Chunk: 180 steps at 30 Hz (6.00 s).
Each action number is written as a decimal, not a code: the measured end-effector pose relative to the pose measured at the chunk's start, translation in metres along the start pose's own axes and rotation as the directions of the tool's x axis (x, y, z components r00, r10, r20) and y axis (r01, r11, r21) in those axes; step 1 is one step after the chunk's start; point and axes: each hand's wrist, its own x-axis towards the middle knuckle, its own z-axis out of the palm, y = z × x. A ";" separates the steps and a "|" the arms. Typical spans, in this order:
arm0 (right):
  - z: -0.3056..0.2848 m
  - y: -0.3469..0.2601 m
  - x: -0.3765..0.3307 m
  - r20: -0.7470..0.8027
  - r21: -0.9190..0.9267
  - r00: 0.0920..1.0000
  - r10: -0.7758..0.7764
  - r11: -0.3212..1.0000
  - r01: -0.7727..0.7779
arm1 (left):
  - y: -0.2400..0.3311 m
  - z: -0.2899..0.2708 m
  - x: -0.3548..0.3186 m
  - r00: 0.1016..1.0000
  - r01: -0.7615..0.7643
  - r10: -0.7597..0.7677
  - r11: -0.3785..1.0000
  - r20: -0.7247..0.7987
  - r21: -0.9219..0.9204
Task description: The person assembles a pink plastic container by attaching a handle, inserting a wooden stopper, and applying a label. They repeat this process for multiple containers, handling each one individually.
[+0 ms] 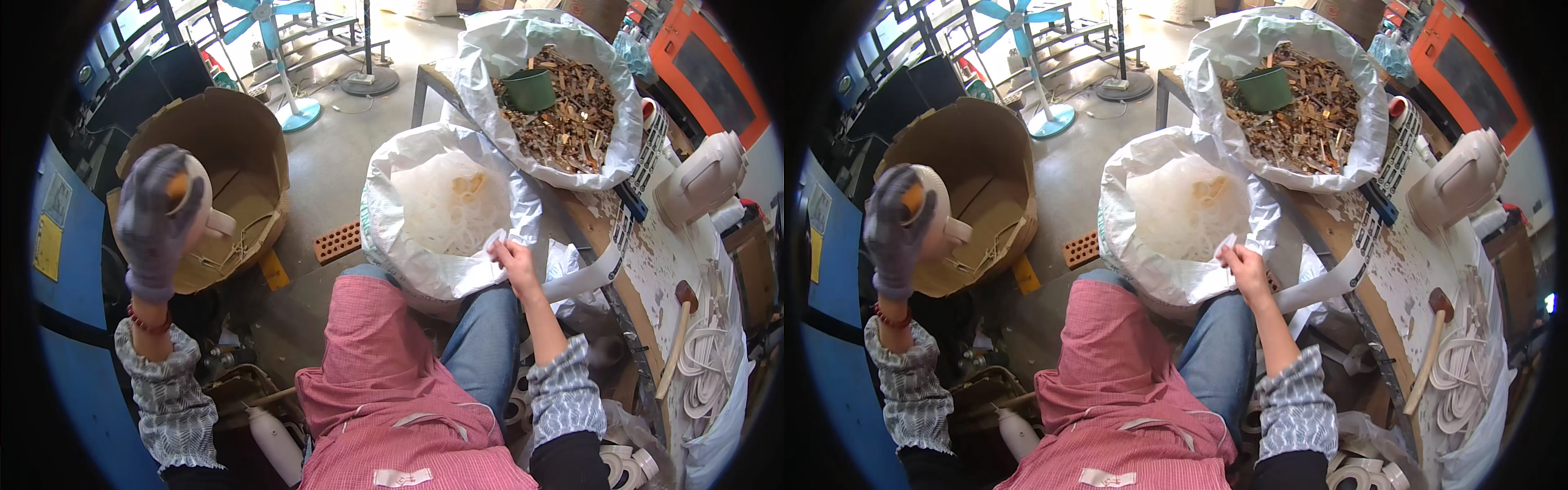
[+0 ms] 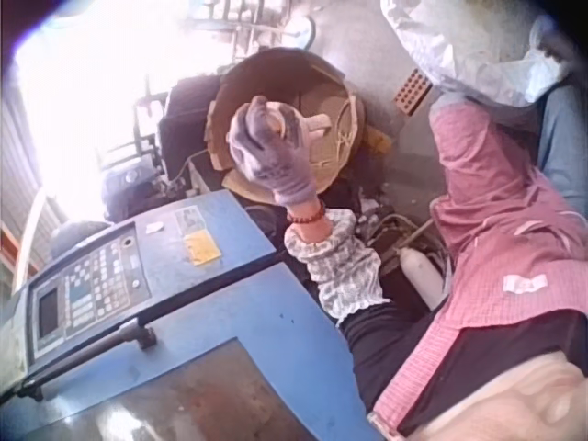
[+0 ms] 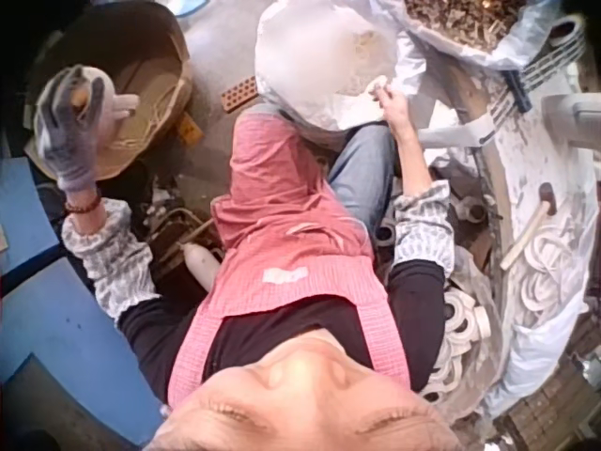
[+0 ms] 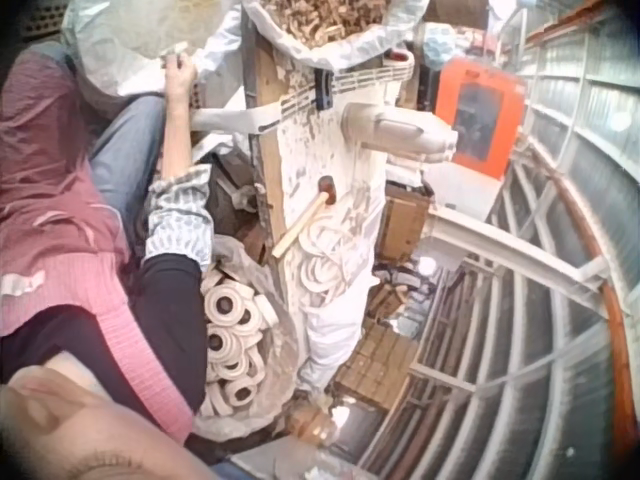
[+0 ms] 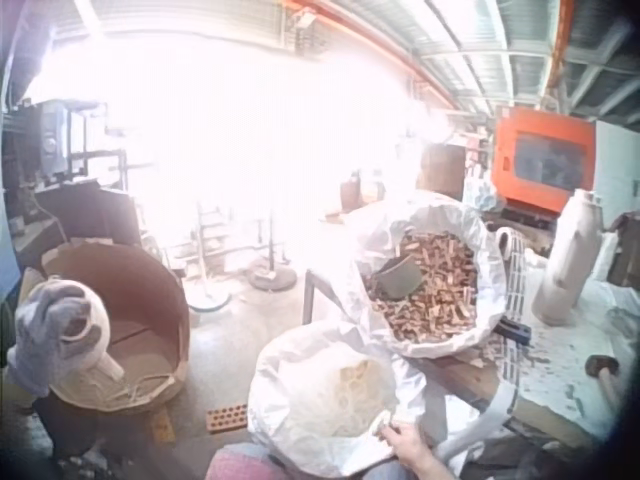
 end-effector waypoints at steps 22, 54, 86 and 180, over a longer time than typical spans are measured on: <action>-0.005 -0.185 -0.120 0.142 0.000 0.917 -0.373 0.926 0.377 | 0.290 0.062 0.096 0.990 0.141 -0.034 0.216 0.137 -0.966; -0.114 -0.139 -0.155 -0.273 -0.090 0.940 -0.206 0.978 0.188 | 0.170 0.033 0.041 0.628 0.496 -0.541 -0.276 0.560 -0.823; 0.066 -0.128 -0.093 0.602 -0.233 0.764 0.234 0.966 -0.112 | 0.251 0.052 -0.054 0.911 0.399 0.015 0.225 0.412 -0.889; -0.017 -0.145 0.026 -0.106 -0.395 0.896 -0.431 0.845 0.360 | 0.198 0.043 -0.011 0.914 0.406 -0.031 0.033 0.405 -0.913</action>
